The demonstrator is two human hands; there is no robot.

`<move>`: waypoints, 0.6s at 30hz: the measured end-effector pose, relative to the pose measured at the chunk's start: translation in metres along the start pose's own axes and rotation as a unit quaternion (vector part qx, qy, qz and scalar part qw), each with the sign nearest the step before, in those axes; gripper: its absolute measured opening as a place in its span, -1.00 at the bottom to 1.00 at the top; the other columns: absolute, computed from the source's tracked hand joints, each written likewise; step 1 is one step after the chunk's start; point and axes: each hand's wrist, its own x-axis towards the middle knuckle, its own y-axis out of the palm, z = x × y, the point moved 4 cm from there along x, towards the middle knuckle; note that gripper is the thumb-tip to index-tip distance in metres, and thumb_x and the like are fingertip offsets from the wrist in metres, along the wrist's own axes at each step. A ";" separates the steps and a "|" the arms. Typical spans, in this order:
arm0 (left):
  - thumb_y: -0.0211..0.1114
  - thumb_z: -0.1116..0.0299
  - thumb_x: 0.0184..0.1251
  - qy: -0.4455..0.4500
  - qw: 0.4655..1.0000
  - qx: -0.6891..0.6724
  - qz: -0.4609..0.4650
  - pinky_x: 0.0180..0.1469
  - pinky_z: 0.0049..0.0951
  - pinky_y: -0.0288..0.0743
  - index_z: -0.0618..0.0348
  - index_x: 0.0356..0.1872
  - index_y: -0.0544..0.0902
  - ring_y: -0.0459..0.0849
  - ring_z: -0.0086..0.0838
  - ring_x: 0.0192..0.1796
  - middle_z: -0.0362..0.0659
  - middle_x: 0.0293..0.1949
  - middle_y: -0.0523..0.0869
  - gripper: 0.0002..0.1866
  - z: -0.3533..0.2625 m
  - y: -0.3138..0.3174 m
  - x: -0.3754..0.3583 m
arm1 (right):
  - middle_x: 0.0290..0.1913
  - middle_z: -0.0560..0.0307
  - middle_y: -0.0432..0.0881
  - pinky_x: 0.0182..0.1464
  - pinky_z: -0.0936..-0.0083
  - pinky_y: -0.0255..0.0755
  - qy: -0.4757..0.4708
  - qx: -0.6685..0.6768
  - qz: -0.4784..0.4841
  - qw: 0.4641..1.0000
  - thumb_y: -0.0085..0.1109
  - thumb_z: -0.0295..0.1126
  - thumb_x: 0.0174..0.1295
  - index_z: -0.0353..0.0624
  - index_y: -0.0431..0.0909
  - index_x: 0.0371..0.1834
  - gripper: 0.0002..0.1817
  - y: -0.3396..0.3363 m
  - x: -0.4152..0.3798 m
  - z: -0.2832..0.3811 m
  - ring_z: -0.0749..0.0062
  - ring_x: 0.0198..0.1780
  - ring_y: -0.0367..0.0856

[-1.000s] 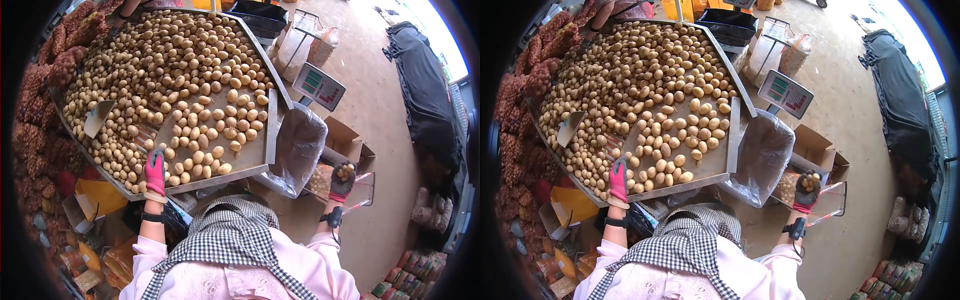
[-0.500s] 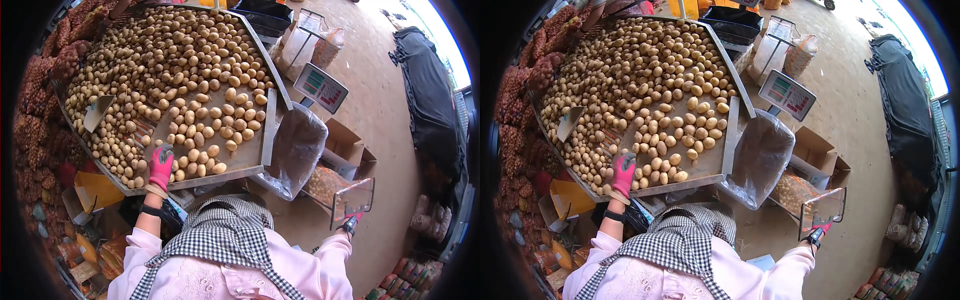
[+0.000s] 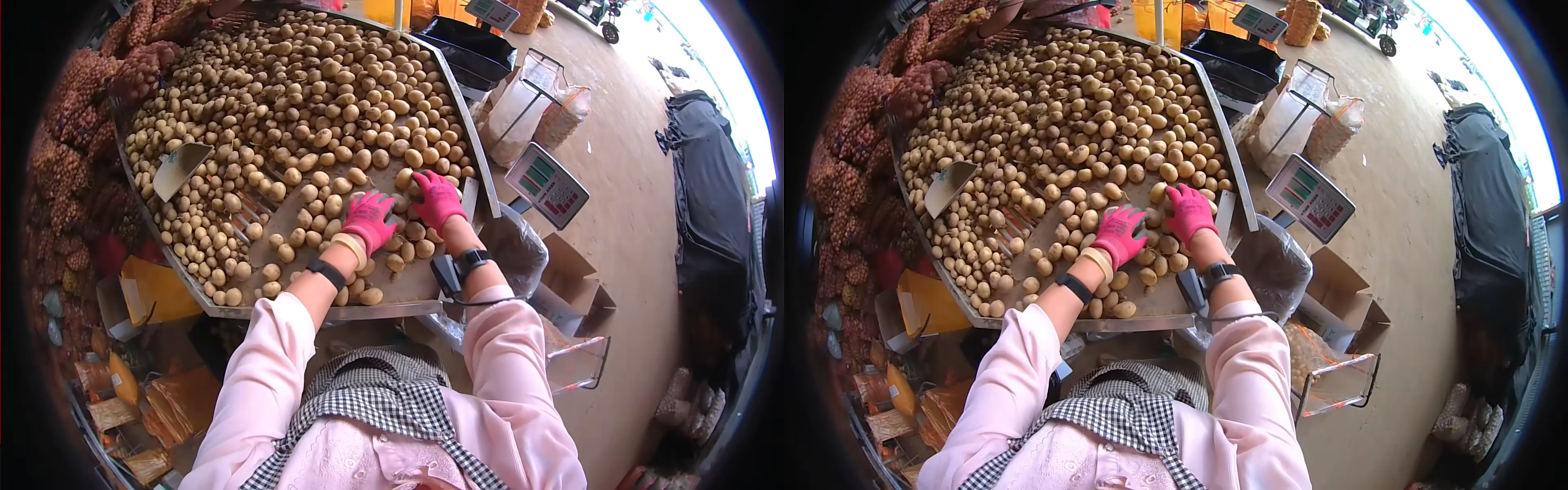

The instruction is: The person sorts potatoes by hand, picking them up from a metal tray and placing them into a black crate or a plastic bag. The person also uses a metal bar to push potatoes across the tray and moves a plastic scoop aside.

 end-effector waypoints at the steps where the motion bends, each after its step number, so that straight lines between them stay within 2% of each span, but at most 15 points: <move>1: 0.36 0.31 0.20 0.019 0.997 -0.079 -0.010 0.31 -0.17 0.42 0.08 0.14 0.62 0.56 -0.09 0.23 -0.03 0.19 0.62 -0.56 -0.004 -0.002 -0.003 | 0.19 -0.03 0.54 0.29 0.16 0.38 0.010 -0.009 0.038 0.999 0.40 -0.27 0.03 0.03 0.47 0.27 -0.35 0.015 0.013 -0.008 -0.02 0.22 0.47; 3: 0.35 0.31 0.28 -0.101 0.946 -0.309 -0.015 0.19 -0.25 0.53 0.07 0.14 0.61 0.63 -0.18 0.15 -0.08 0.12 0.66 -0.61 -0.010 -0.013 -0.019 | 0.15 0.01 0.56 0.25 0.16 0.40 0.070 -0.097 0.126 0.985 0.40 -0.15 0.03 0.05 0.51 0.24 -0.37 -0.001 0.029 0.002 -0.02 0.18 0.50; 4: 0.31 0.33 0.34 -0.141 0.877 -0.456 -0.052 0.15 -0.26 0.56 0.09 0.15 0.59 0.65 -0.22 0.11 -0.11 0.11 0.66 -0.63 -0.004 0.006 -0.029 | 0.08 0.01 0.63 0.21 0.16 0.44 0.054 -0.057 0.071 0.994 0.38 -0.05 0.06 0.02 0.58 0.16 -0.42 -0.004 0.026 0.005 -0.01 0.13 0.57; 5: 0.27 0.36 0.40 -0.176 0.782 -0.592 -0.089 0.11 -0.28 0.59 0.11 0.17 0.56 0.68 -0.26 0.07 -0.13 0.10 0.66 -0.65 -0.003 0.010 -0.031 | 0.01 -0.06 0.69 0.18 0.18 0.47 0.051 0.109 0.097 0.988 0.33 -0.07 0.16 -0.07 0.61 0.11 -0.51 -0.018 0.021 0.017 -0.01 0.09 0.63; 6: 0.27 0.36 0.40 -0.179 0.779 -0.594 -0.092 0.11 -0.28 0.59 0.11 0.17 0.56 0.68 -0.26 0.07 -0.13 0.10 0.66 -0.65 0.004 0.010 -0.033 | -0.01 -0.09 0.70 0.17 0.18 0.48 0.080 0.270 0.123 0.952 0.30 -0.09 0.20 -0.10 0.62 0.08 -0.55 -0.012 0.022 0.012 -0.02 0.08 0.64; 7: 0.24 0.37 0.44 -0.255 0.582 -0.771 -0.027 0.08 -0.30 0.63 0.15 0.19 0.55 0.68 -0.28 0.06 -0.13 0.07 0.67 -0.66 0.001 -0.002 -0.039 | -0.04 -0.13 0.71 0.16 0.18 0.49 0.111 0.424 0.149 0.887 0.28 -0.11 0.24 -0.13 0.63 0.06 -0.58 -0.003 0.020 0.010 -0.03 0.07 0.65; 8: 0.22 0.37 0.48 -0.308 0.338 -0.888 0.036 0.04 -0.32 0.66 0.20 0.20 0.53 0.68 -0.30 0.05 -0.13 0.04 0.68 -0.66 -0.007 -0.005 -0.046 | -0.01 -0.13 0.69 0.16 0.18 0.48 0.075 0.310 0.072 0.945 0.26 -0.14 0.25 -0.13 0.61 0.10 -0.58 -0.020 0.027 0.018 -0.03 0.09 0.64; 9: 0.11 0.20 0.56 -0.084 0.662 -0.744 0.010 0.01 -0.28 0.69 0.19 0.24 0.49 0.68 -0.29 0.03 -0.11 0.02 0.68 -0.61 -0.007 -0.008 -0.046 | 0.02 -0.12 0.68 0.16 0.17 0.48 0.034 0.192 -0.007 0.981 0.24 -0.17 0.27 -0.13 0.59 0.14 -0.57 -0.037 0.038 0.030 -0.03 0.11 0.62; 11: 0.03 0.17 0.60 -0.160 0.246 -0.950 0.102 0.08 -0.26 0.68 0.21 0.23 0.47 0.68 -0.32 0.06 -0.09 0.05 0.67 -0.61 0.013 0.009 -0.059 | 0.13 -0.03 0.59 0.12 0.12 0.49 0.005 0.004 -0.018 1.000 0.27 -0.15 0.24 0.02 0.46 0.28 -0.47 -0.014 0.065 0.012 0.07 0.14 0.59; 12: 0.03 0.17 0.60 -0.164 0.246 -0.951 0.094 0.08 -0.26 0.68 0.21 0.23 0.47 0.68 -0.32 0.06 -0.09 0.05 0.67 -0.61 0.015 0.007 -0.065 | 0.14 -0.02 0.57 0.10 0.11 0.51 0.002 -0.064 0.015 0.998 0.29 -0.15 0.23 0.05 0.45 0.27 -0.47 0.001 0.074 0.005 0.06 0.13 0.59; 13: 0.04 0.20 0.60 -0.162 0.519 -0.838 0.045 0.09 -0.26 0.68 0.21 0.23 0.47 0.68 -0.34 0.07 -0.09 0.05 0.67 -0.63 0.020 0.000 -0.072 | 0.14 -0.01 0.55 0.08 0.10 0.52 -0.003 -0.132 0.048 0.990 0.31 -0.16 0.22 0.07 0.43 0.26 -0.47 0.008 0.079 0.010 0.05 0.12 0.60; 14: 0.05 0.24 0.59 -0.148 0.746 -0.649 -0.006 0.11 -0.26 0.67 0.22 0.23 0.47 0.68 -0.36 0.08 -0.09 0.05 0.67 -0.64 0.024 -0.013 -0.077 | 0.17 -0.02 0.52 0.11 0.11 0.52 0.033 -0.143 0.073 0.986 0.31 -0.19 0.19 0.05 0.41 0.24 -0.46 0.012 0.084 0.011 0.02 0.14 0.59; 15: 0.05 0.24 0.59 -0.153 0.745 -0.649 -0.011 0.11 -0.26 0.67 0.22 0.23 0.47 0.68 -0.36 0.08 -0.09 0.05 0.67 -0.64 0.025 -0.021 -0.081 | 0.19 -0.03 0.49 0.13 0.13 0.52 0.068 -0.157 0.097 0.980 0.31 -0.22 0.16 0.02 0.39 0.22 -0.46 0.015 0.089 0.012 0.00 0.15 0.59; 17: 0.07 0.27 0.58 -0.113 0.587 -0.801 0.006 0.09 -0.31 0.66 0.21 0.26 0.47 0.68 -0.38 0.09 -0.10 0.06 0.67 -0.64 0.018 -0.043 -0.087 | 0.16 -0.08 0.53 0.12 0.10 0.52 0.106 -0.151 0.121 0.975 0.32 -0.26 0.13 -0.02 0.42 0.20 -0.46 0.015 0.095 0.011 -0.01 0.15 0.59; 18: 0.11 0.24 0.57 -0.170 0.589 -0.789 -0.031 0.08 -0.32 0.65 0.20 0.31 0.45 0.68 -0.39 0.07 -0.11 0.07 0.67 -0.59 0.022 -0.040 -0.095 | 0.14 -0.12 0.56 0.09 0.11 0.53 0.083 -0.100 0.093 0.987 0.33 -0.26 0.12 -0.06 0.46 0.18 -0.48 0.012 0.095 0.004 -0.02 0.12 0.61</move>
